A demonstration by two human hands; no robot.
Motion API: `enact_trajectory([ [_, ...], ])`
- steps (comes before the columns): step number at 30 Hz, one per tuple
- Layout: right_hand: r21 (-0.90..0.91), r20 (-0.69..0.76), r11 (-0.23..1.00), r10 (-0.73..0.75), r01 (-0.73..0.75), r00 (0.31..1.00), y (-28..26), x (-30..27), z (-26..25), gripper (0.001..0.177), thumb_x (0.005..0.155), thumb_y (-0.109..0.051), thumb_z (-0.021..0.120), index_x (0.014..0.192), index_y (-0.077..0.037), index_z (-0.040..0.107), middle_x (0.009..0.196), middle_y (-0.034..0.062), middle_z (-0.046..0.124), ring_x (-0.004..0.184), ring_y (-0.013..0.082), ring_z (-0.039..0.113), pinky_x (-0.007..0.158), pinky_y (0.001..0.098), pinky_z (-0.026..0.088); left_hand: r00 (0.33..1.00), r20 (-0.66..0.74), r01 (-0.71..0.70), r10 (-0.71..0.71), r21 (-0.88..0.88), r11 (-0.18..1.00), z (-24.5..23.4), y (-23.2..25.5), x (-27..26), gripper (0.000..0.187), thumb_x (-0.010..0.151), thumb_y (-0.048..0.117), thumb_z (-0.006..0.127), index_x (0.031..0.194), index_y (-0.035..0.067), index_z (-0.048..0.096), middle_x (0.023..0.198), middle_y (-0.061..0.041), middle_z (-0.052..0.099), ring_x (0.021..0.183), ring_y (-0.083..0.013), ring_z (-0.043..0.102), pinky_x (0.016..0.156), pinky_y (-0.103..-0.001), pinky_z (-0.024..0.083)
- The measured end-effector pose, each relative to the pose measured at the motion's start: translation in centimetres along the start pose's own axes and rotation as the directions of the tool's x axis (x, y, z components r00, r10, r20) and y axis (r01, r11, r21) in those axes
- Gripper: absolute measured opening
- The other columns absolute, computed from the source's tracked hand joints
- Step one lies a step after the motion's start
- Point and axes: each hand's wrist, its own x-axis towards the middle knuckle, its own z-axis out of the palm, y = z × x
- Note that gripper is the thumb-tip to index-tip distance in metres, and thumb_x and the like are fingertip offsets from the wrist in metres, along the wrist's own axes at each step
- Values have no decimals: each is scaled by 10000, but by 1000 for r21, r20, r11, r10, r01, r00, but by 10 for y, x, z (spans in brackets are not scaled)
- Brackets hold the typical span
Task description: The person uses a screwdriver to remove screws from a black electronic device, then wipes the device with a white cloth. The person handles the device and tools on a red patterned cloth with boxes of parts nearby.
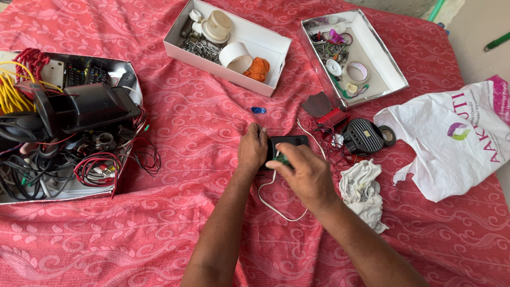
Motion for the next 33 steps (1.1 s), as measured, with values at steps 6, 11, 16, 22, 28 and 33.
enact_trajectory([
  [6,199,-41,980,-13,21,999,3,-10,10,491,958,-134,745,1368,-47,489,1095,147,703,907,231,732,748,335,605,999,-43,14,-14,-4,1000,2,-1,1,258,1037,290,532,994,37,555,863,-192,744,844,-446,695,744,-555,514],
  [11,498,-187,867,147,-35,971,36,-14,-37,534,1085,-38,568,1525,-72,266,1147,151,675,980,187,705,877,336,614,982,-183,49,-42,33,998,-1,-5,-4,267,1034,268,544,1004,6,584,853,-236,722,824,-470,680,732,-563,502],
  [16,492,-205,862,249,-121,947,69,-16,-77,438,1074,-101,545,1478,-81,378,1040,104,623,850,135,664,808,292,582,985,-113,115,-134,-159,981,-11,-5,-29,295,1038,283,526,952,7,588,825,-148,776,719,-322,730,701,-437,554],
  [22,-24,322,858,492,-512,809,71,-17,-43,356,876,-275,824,1188,-136,721,882,90,731,763,168,707,685,305,550,965,83,262,-249,-236,936,-26,-3,-62,302,1048,287,530,950,7,586,813,-124,754,678,-233,694,629,-370,534],
  [28,-189,497,955,293,-228,817,56,-45,1,369,749,-206,832,1103,-200,730,1026,53,677,899,271,708,742,429,580,840,408,542,-357,-601,588,-9,-11,-101,228,1040,260,526,989,39,545,871,-44,736,741,-116,711,656,-281,601],
  [33,-209,494,974,185,-90,849,73,-59,-5,399,748,18,731,1077,-205,765,1046,32,683,874,283,716,727,440,575,937,240,341,-254,-459,820,-20,-17,-105,213,1009,185,635,904,0,623,768,-77,660,664,-124,621,599,-296,538],
])
